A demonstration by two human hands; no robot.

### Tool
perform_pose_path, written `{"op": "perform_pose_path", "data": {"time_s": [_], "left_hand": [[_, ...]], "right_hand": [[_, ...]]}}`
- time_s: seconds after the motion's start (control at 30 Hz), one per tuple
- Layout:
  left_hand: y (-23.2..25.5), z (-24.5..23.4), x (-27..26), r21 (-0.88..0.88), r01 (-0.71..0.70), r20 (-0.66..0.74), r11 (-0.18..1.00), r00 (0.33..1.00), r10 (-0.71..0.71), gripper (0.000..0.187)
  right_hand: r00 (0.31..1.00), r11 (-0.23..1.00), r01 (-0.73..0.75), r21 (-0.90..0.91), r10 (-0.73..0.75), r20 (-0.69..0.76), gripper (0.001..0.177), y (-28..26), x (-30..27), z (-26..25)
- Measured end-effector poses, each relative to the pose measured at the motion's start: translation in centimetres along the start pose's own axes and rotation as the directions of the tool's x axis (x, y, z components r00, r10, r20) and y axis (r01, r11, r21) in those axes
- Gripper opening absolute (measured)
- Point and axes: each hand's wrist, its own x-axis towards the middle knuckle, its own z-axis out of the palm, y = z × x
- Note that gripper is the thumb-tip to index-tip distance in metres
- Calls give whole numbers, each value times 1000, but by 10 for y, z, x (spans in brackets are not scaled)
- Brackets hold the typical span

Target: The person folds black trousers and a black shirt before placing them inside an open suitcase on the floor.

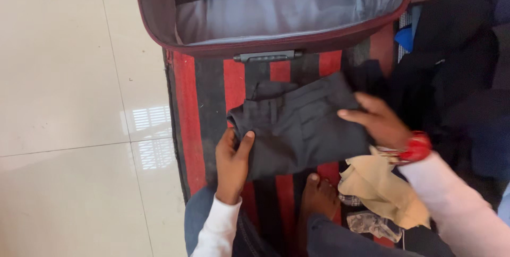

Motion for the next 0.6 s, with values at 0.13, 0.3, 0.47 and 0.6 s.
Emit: {"op": "perform_pose_path", "data": {"time_s": [0.13,0.3,0.47,0.6], "left_hand": [[77,20,1,51,-86,47,995,995,84,13],[130,42,68,193,-402,120,895,915,385,31],[123,78,202,102,-511,217,854,849,482,25],[92,96,272,183,-331,167,926,938,303,20]], "right_hand": [[985,987,160,11,-158,-66,41,-79,-37,-27],[924,927,370,-57,-374,-81,46,-176,-9,-55],[782,779,575,-251,-613,-111,46,-198,72,-68],[805,649,279,-708,-560,-196,38,-175,131,-91]]}}
